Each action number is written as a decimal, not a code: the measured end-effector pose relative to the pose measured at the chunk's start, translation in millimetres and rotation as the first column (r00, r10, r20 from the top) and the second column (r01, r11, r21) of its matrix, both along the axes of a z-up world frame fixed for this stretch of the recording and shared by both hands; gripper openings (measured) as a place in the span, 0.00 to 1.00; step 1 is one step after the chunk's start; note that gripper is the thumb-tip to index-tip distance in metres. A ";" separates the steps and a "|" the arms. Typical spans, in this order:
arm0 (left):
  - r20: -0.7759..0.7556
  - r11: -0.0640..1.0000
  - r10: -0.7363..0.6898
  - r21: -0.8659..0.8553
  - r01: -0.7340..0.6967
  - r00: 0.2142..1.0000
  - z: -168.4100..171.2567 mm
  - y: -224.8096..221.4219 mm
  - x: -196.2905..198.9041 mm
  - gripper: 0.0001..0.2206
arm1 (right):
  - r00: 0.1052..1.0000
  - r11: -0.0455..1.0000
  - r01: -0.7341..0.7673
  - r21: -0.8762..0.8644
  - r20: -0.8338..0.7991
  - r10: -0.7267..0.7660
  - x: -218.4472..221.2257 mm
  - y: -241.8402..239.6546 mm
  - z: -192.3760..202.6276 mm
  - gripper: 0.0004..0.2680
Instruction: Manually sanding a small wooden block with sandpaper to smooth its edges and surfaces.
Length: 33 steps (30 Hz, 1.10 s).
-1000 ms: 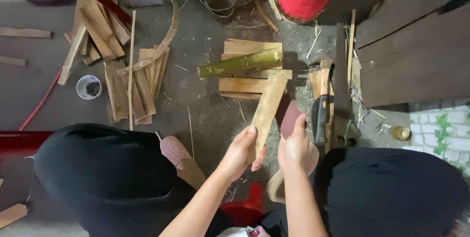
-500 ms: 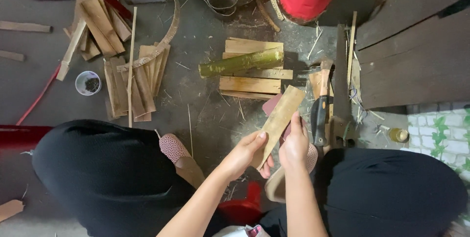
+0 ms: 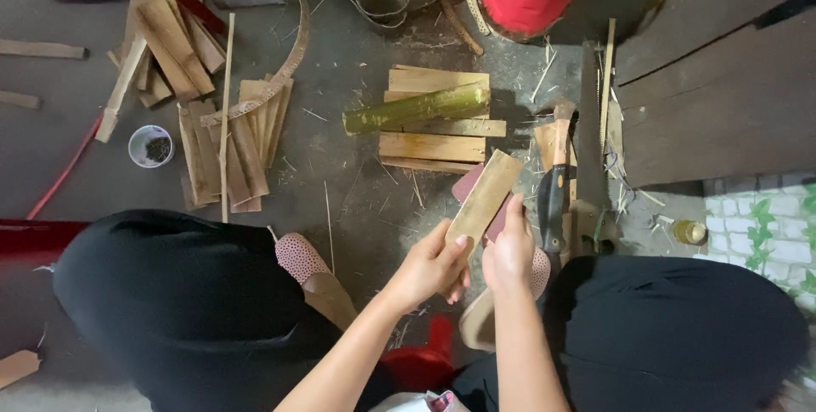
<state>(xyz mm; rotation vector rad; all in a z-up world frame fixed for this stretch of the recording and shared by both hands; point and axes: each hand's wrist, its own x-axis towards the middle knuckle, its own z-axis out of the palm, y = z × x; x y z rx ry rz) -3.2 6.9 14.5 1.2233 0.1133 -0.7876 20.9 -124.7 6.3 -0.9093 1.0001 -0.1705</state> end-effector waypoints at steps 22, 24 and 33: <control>0.216 0.775 -0.164 0.631 -0.010 0.963 29.7 -8.2 -0.9 0.14 | 0.998 0.965 0.042 0.259 -0.065 -0.026 8.9 14.7 35.9 0.32; 0.235 0.735 -0.170 0.677 -0.036 0.957 22.6 -9.0 2.3 0.14 | 0.994 0.956 0.103 0.275 -0.054 -0.091 7.1 24.1 45.9 0.31; 0.215 0.697 -0.187 0.717 -0.025 0.958 30.5 -3.8 6.0 0.13 | 0.993 0.963 0.114 0.244 -0.059 -0.102 8.9 33.4 78.0 0.31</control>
